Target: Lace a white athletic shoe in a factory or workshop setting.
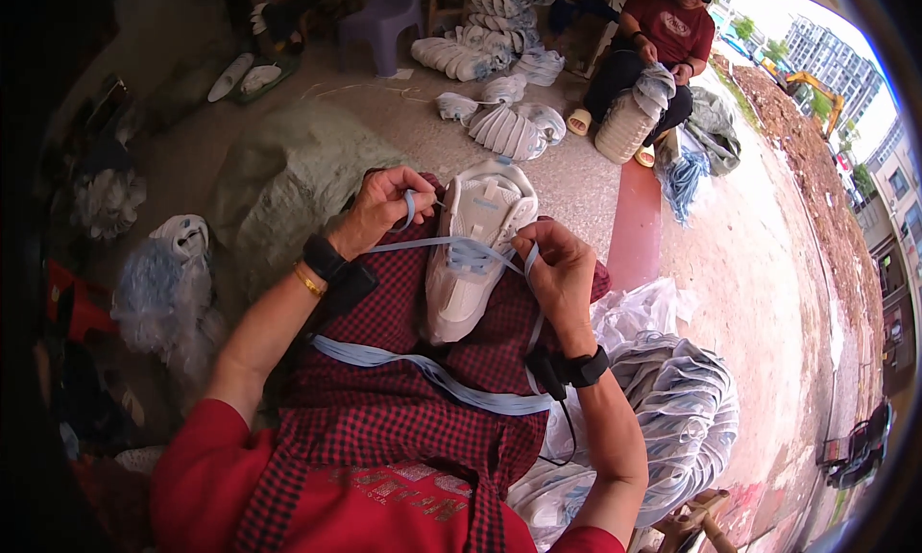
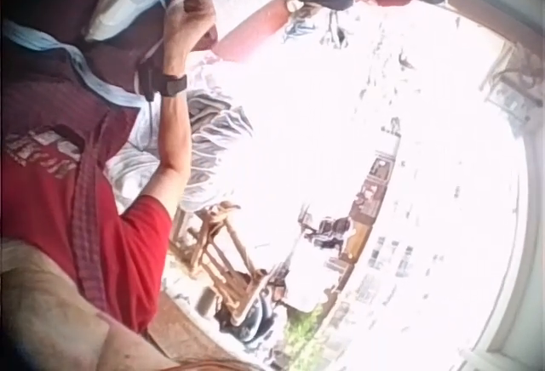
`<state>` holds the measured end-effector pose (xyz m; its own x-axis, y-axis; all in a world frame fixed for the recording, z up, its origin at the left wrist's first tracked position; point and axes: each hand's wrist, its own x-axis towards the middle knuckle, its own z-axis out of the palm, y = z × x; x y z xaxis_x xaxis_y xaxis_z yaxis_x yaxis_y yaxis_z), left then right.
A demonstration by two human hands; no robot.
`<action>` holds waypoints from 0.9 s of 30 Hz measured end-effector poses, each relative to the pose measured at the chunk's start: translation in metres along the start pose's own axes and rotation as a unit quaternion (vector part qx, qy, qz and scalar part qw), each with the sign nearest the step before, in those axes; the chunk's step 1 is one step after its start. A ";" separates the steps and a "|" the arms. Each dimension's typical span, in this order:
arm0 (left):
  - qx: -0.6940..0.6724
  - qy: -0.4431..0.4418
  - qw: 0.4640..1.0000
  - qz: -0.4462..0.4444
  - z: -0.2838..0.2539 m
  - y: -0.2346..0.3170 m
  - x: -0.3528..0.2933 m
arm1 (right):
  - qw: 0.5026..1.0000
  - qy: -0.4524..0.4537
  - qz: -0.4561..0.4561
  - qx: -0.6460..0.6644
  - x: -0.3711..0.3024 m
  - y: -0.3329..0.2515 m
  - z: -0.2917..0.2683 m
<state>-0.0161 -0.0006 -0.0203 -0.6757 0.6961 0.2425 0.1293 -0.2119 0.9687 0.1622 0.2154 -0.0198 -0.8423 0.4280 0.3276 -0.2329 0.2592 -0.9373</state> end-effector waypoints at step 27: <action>0.155 0.069 0.973 0.154 0.024 -0.012 -0.032 | 0.983 -0.125 0.120 -0.056 0.014 -0.026 0.006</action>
<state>0.0217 -0.0043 -0.0380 -0.6591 0.5289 0.5346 0.5390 -0.1635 0.8263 0.1533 0.2096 0.0084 -0.9629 0.2659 0.0454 0.0310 0.2764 -0.9605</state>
